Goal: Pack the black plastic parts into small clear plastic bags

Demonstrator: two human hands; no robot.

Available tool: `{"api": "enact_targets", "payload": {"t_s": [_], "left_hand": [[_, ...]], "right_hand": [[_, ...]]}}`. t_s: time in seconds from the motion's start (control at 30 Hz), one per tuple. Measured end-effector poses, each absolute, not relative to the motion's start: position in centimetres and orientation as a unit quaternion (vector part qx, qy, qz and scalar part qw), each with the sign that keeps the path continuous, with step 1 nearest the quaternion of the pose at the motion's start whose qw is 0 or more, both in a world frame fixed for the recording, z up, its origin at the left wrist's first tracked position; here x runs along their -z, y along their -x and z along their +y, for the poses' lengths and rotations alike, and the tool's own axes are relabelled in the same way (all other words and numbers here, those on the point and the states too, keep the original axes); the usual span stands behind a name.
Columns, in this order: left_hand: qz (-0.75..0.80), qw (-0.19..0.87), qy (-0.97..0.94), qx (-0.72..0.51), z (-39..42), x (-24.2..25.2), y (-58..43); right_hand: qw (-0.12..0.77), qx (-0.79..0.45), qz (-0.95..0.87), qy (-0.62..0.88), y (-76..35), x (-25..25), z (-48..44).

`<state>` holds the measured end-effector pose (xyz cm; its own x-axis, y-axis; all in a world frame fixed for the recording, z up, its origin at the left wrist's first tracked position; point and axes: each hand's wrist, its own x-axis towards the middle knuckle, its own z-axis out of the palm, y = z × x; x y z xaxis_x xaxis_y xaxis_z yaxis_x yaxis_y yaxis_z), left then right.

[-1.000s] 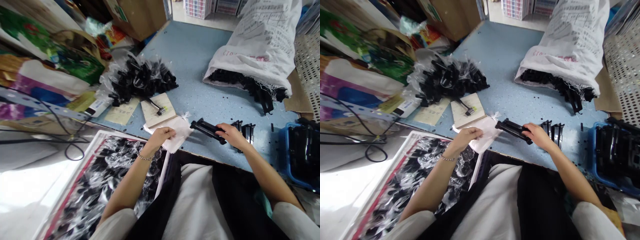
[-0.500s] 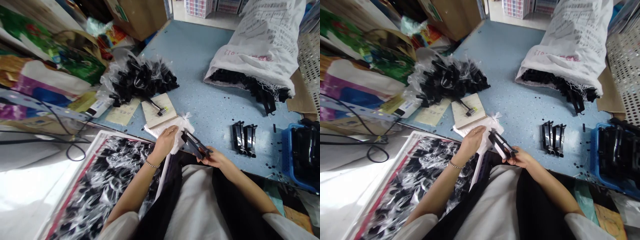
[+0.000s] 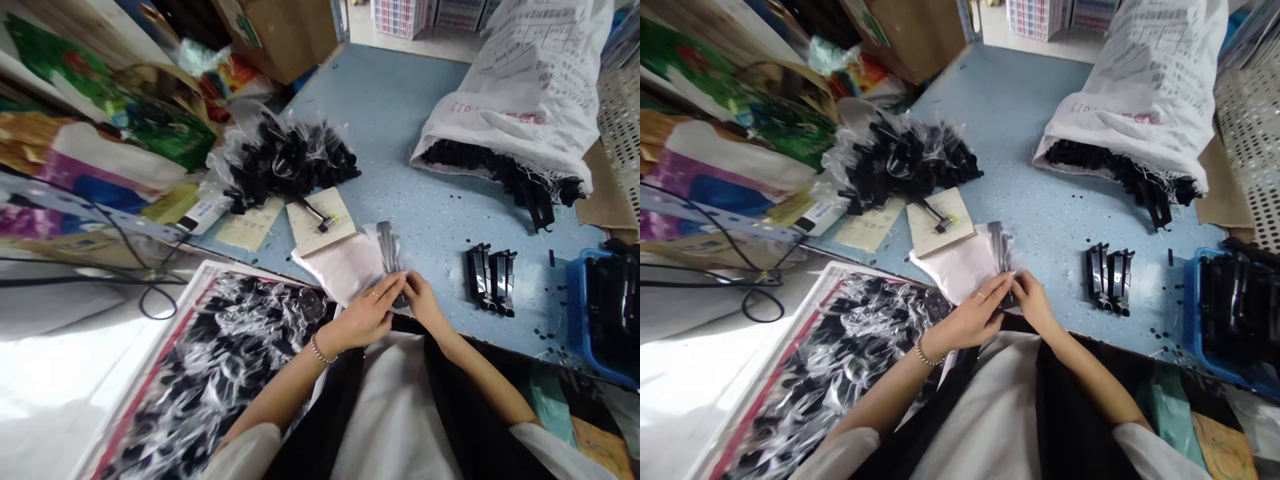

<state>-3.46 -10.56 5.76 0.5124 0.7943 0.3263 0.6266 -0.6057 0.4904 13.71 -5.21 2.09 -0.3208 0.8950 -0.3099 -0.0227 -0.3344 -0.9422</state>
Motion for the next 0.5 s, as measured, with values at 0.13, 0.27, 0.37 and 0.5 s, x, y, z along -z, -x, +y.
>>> {"api": "enact_targets", "payload": {"t_s": [0.13, 0.27, 0.37, 0.5], "left_hand": [[0.443, 0.097, -0.842, -0.294, -7.8, -7.5, 4.4], [0.541, -0.001, -0.789, -0.292, 0.3, -12.0, 9.9], [0.618, -0.058, -0.728, -0.292, 8.6, -15.3, 15.9], [0.688, -0.028, -0.698, -0.198, 16.1, -16.2, 21.9]], "right_hand": [[0.350, -0.625, -0.573, 0.399, -14.8, -4.4, -4.6], [0.357, -0.655, -0.552, 0.372, -15.1, -5.8, -4.3], [0.328, -0.659, -0.549, 0.396, -15.3, -5.4, -4.7], [0.278, -0.659, -0.575, 0.397, -16.5, -4.4, -5.6]]}}
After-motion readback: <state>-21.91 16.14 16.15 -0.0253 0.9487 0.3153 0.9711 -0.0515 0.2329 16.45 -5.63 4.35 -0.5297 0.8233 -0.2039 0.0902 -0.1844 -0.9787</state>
